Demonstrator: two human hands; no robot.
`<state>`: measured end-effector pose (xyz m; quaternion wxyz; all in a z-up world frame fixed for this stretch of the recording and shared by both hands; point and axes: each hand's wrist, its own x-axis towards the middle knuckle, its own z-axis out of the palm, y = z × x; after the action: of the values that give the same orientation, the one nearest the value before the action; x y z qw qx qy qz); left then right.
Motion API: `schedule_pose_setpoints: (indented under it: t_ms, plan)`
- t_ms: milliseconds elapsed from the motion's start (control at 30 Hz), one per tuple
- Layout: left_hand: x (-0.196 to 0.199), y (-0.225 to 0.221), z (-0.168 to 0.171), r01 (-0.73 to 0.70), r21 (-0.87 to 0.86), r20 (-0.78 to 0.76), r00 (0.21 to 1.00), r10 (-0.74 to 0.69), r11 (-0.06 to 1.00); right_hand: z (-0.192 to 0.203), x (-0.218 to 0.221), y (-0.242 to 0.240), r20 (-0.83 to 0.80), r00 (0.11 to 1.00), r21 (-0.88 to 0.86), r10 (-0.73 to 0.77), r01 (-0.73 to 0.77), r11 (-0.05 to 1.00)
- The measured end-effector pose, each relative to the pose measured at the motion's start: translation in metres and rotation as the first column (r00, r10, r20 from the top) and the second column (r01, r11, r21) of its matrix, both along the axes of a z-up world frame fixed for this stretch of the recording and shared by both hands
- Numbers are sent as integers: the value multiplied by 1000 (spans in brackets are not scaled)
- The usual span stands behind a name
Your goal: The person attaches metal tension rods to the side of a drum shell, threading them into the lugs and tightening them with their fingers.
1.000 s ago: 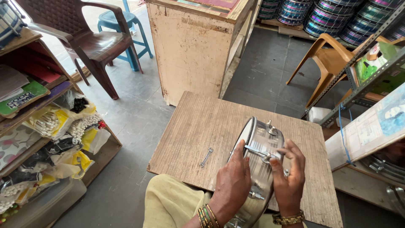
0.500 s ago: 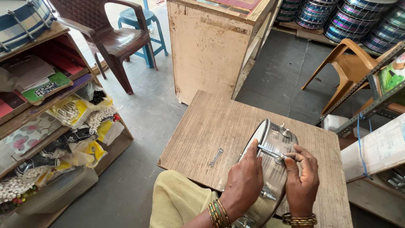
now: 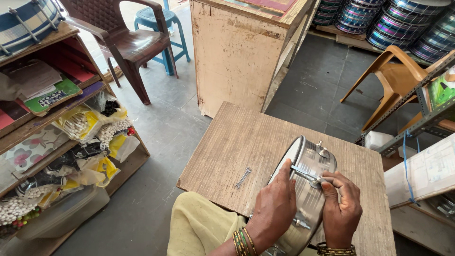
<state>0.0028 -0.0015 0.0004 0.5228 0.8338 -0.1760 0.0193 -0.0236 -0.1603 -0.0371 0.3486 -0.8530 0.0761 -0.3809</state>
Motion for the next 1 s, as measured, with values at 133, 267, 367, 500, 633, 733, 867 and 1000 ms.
schedule_pose_setpoints:
  t_ms: [133,267,367,500,633,733,867,1000]
  plan:
    - [1,2,4,18,16,-21,1000,-18,1000,13,-4,-1,-44,998,-20,55,-56,998]
    - [-5,3,5,42,28,-40,998,-41,999,10,-7,0,-35,998,-46,45,-46,998]
    - [-6,3,5,49,36,-80,996,-46,998,4,-7,-2,-24,1000,-65,16,-18,998]
    - [-5,1,5,50,28,-18,999,-50,998,3,-6,-3,-16,1000,-47,15,-16,999]
    - [-4,2,3,33,-6,-16,999,-33,999,8,-8,-5,-39,999,-59,36,-38,998]
    - [-6,3,0,25,-14,-3,1000,-25,1000,5,-9,-3,-35,998,-35,47,-48,998]
    - [-7,4,-1,27,-7,-28,999,-27,1000,-1,-8,-2,2,998,-48,62,-62,997]
    - [-7,2,-2,17,-6,3,1000,-17,1000,1,-6,-5,-25,999,-40,46,-47,998]
